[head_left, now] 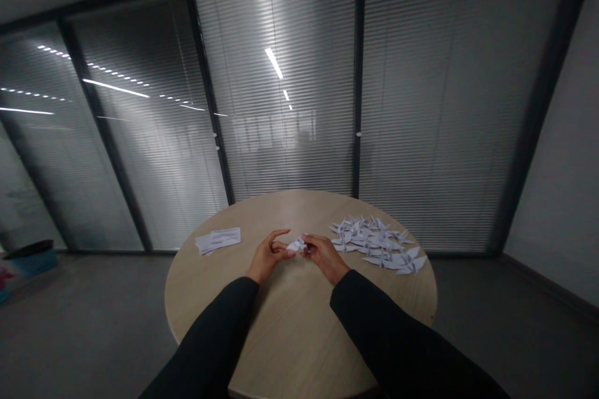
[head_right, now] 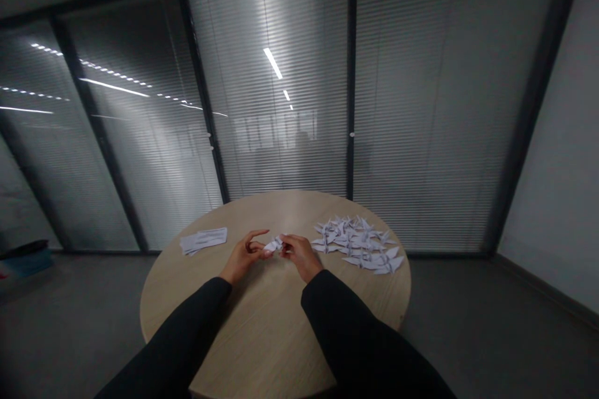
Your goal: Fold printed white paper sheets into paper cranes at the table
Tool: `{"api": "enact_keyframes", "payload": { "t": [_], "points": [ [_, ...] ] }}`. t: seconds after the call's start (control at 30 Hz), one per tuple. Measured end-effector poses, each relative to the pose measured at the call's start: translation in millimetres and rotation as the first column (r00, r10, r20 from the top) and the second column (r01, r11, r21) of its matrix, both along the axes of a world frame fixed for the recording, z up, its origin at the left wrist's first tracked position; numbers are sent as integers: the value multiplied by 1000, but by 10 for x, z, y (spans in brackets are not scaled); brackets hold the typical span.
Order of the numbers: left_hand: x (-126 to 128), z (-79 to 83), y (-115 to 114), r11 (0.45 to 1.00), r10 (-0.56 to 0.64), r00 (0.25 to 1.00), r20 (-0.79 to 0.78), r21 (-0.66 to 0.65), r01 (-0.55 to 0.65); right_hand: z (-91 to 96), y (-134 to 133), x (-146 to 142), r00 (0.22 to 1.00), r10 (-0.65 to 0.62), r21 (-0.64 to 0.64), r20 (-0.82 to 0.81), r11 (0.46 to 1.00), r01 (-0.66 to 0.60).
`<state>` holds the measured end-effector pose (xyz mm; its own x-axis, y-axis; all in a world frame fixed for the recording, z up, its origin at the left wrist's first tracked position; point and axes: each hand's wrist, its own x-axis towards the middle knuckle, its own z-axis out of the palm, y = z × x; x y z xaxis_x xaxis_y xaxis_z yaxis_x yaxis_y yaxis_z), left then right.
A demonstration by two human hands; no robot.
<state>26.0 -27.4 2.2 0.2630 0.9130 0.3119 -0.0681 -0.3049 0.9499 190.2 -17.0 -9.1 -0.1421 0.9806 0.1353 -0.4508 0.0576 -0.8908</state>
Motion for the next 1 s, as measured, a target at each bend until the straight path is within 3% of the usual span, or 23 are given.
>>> {"api": "enact_keyframes", "payload": {
  "t": [0.17,0.3,0.4,0.5,0.6,0.67,0.77,0.83,1.0],
  "points": [
    [-29,53,-22,998,67,998,-1,11,-67,1,44,10,989,-4,-164,-146,986,-20],
    [-40,63,-22,995,93,996,2,-26,-93,13,36,10,981,16,-187,-192,981,-53],
    [-42,60,-19,995,86,996,6,-48,-86,3,51,19,995,4,-127,-99,992,-16],
    [-41,42,-6,995,81,997,17,-66,-79,-16,88,24,987,-124,49,105,992,120],
    [-41,14,21,989,110,992,56,-104,-104,-17,85,20,901,-328,240,285,934,264],
    [-43,-3,40,983,138,987,82,-129,-127,-1,39,15,803,-441,380,401,878,292],
    [-49,-19,57,981,152,983,102,-140,-137,37,-67,5,627,-552,594,550,786,171],
    [-52,-26,60,982,139,984,110,-143,-123,60,-128,2,537,-594,656,599,749,97],
    [-53,-45,67,981,139,984,109,-151,-121,93,-191,15,425,-673,724,605,687,58]
  ]
}}
